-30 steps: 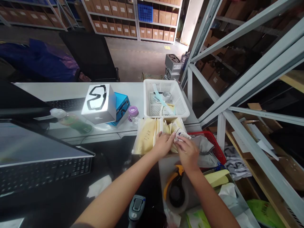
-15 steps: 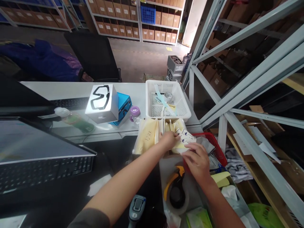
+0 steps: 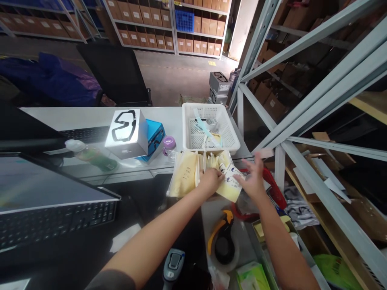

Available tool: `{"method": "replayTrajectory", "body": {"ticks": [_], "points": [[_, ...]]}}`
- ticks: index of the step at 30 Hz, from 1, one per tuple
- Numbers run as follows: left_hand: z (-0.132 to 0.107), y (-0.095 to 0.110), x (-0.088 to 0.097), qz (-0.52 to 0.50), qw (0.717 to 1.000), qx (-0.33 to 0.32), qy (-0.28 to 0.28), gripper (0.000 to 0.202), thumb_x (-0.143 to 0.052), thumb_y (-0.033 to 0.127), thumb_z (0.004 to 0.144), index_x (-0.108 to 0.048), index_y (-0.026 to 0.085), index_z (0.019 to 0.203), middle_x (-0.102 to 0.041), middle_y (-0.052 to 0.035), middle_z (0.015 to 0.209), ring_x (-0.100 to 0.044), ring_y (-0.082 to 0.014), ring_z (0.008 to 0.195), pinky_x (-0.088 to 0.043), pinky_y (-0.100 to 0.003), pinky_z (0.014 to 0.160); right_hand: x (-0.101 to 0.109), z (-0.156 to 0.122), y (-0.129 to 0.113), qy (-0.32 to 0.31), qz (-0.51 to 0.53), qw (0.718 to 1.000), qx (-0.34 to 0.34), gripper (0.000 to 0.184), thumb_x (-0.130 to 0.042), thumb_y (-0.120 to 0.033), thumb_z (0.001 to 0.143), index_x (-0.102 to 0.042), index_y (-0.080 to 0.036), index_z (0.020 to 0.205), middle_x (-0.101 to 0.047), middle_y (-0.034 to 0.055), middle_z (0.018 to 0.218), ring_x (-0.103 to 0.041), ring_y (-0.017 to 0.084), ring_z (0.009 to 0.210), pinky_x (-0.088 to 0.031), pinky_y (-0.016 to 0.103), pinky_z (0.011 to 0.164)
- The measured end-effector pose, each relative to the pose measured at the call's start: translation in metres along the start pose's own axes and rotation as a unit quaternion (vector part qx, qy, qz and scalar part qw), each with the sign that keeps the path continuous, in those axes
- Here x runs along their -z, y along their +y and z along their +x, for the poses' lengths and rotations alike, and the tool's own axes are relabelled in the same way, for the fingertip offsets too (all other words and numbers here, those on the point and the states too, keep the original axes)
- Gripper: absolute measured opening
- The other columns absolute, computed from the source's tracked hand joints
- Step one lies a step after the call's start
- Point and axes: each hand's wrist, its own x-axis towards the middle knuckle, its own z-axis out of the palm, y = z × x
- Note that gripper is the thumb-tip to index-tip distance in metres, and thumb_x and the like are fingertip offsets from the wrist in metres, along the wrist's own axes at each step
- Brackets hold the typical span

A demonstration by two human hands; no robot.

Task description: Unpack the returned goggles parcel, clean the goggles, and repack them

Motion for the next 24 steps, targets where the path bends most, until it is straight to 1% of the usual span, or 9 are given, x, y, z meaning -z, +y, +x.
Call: {"method": "replayTrajectory", "body": {"ticks": [2,3,5,9,13,16,18,21,24], "points": [[-0.003,-0.002,0.001,0.016,1.000,-0.018,0.000,0.029,-0.052,0.032,0.099,-0.070,0.015,0.084,-0.071,-0.0066,0.098,-0.062,-0.0241,0.105,-0.038,-0.051,0.104,-0.021,0.002,0.006,-0.108,-0.088,0.990,0.010,0.108,-0.074,-0.028,0.081,0.000,-0.033,0.160,-0.009,0.0216,0.161,-0.059,0.033,0.122,-0.056,0.050,0.092],[-0.005,-0.004,0.001,0.024,0.999,-0.031,0.001,0.029,-0.051,0.031,0.099,-0.071,0.015,0.085,-0.071,-0.0080,0.100,-0.062,-0.0253,0.107,-0.038,-0.050,0.103,-0.027,0.002,0.006,-0.142,-0.135,0.980,0.012,0.109,-0.073,-0.024,0.081,0.002,-0.033,0.160,-0.009,0.0215,0.162,-0.060,0.034,0.121,-0.059,0.049,0.088],[-0.009,-0.010,0.002,0.035,0.997,-0.064,0.003,0.031,-0.049,0.030,0.099,-0.073,0.015,0.086,-0.071,-0.0107,0.104,-0.060,-0.0275,0.109,-0.038,-0.048,0.101,-0.032,0.001,0.003,-0.168,-0.220,0.961,0.012,0.111,-0.071,-0.019,0.081,0.006,-0.034,0.160,-0.011,0.0210,0.162,-0.060,0.034,0.119,-0.060,0.047,0.082],[-0.022,-0.020,0.006,0.047,0.988,-0.145,-0.007,0.032,-0.050,0.032,0.098,-0.074,0.017,0.081,-0.071,-0.0092,0.103,-0.059,-0.0261,0.104,-0.036,-0.043,0.102,-0.033,0.006,-0.007,-0.114,-0.309,0.944,0.002,0.116,-0.072,-0.017,0.082,0.014,-0.030,0.159,-0.023,0.0210,0.160,-0.061,0.033,0.117,-0.061,0.041,0.078],[-0.033,-0.024,0.012,0.063,0.979,-0.192,-0.012,0.026,-0.063,0.041,0.091,-0.073,0.018,0.086,-0.068,-0.0079,0.099,-0.057,-0.0264,0.101,-0.037,-0.044,0.101,-0.044,0.014,-0.011,-0.089,-0.371,0.925,-0.004,0.108,-0.069,-0.017,0.085,0.008,-0.026,0.160,-0.026,0.0237,0.157,-0.063,0.031,0.109,-0.060,0.035,0.070],[-0.036,-0.022,0.013,0.083,0.977,-0.196,-0.008,0.027,-0.073,0.041,0.082,-0.072,0.017,0.094,-0.066,-0.0096,0.101,-0.055,-0.0286,0.103,-0.038,-0.046,0.102,-0.053,0.018,-0.011,-0.085,-0.396,0.914,-0.002,0.099,-0.066,-0.016,0.087,0.000,-0.023,0.161,-0.028,0.0273,0.154,-0.064,0.030,0.103,-0.058,0.036,0.070],[-0.038,-0.020,0.012,0.093,0.977,-0.193,-0.005,0.025,-0.072,0.036,0.084,-0.071,0.017,0.100,-0.064,-0.0105,0.104,-0.054,-0.0292,0.106,-0.036,-0.048,0.104,-0.057,0.021,-0.013,-0.081,-0.401,0.912,-0.010,0.096,-0.065,-0.017,0.088,-0.003,-0.021,0.161,-0.033,0.0290,0.149,-0.065,0.031,0.100,-0.058,0.038,0.073],[-0.041,-0.014,0.006,0.104,0.977,-0.188,0.000,0.026,-0.066,0.032,0.088,-0.071,0.021,0.110,-0.062,-0.0115,0.110,-0.053,-0.0318,0.111,-0.032,-0.055,0.109,-0.061,0.028,-0.020,-0.062,-0.383,0.920,-0.044,0.098,-0.063,-0.015,0.086,0.000,-0.020,0.161,-0.039,0.0270,0.143,-0.065,0.031,0.098,-0.057,0.039,0.073],[-0.045,-0.009,0.000,0.110,0.977,-0.183,0.007,0.030,-0.063,0.033,0.090,-0.070,0.026,0.118,-0.060,-0.0123,0.114,-0.051,-0.0356,0.115,-0.025,-0.065,0.109,-0.066,0.035,-0.031,-0.033,-0.343,0.935,-0.086,0.104,-0.063,-0.012,0.082,0.005,-0.021,0.161,-0.036,0.0247,0.145,-0.064,0.032,0.100,-0.058,0.040,0.075]]}}
